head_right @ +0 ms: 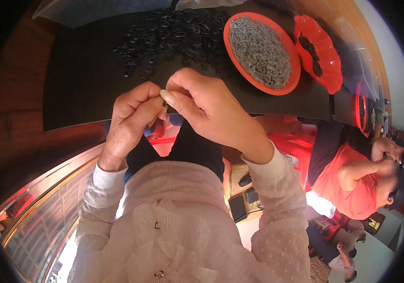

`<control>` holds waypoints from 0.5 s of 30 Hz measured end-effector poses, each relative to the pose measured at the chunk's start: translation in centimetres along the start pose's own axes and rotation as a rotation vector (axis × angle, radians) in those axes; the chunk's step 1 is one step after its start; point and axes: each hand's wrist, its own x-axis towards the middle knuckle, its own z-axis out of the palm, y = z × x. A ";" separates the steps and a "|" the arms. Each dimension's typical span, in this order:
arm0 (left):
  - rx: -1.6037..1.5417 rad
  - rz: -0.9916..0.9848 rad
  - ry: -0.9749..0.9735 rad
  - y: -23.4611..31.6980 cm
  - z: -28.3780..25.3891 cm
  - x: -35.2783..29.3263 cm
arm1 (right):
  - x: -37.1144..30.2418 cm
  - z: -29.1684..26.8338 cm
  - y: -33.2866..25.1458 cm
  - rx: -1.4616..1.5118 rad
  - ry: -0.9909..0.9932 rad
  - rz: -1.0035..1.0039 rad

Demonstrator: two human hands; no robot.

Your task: The person sits at a table and repeatedly picks up small black plastic components and metal screws. They insert the screws into the plastic parts by hand and place the assembled units onto a pile on the table.

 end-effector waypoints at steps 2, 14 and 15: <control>-0.040 -0.025 0.012 0.1 0.0 -0.1 | 0.0 0.3 0.4 0.019 0.019 -0.024; -0.010 -0.022 -0.017 -0.2 -0.4 -0.1 | 0.4 0.2 0.5 -0.111 -0.066 -0.096; -0.006 -0.036 -0.019 -0.2 -0.5 -0.2 | 0.3 0.1 0.4 -0.100 -0.080 -0.080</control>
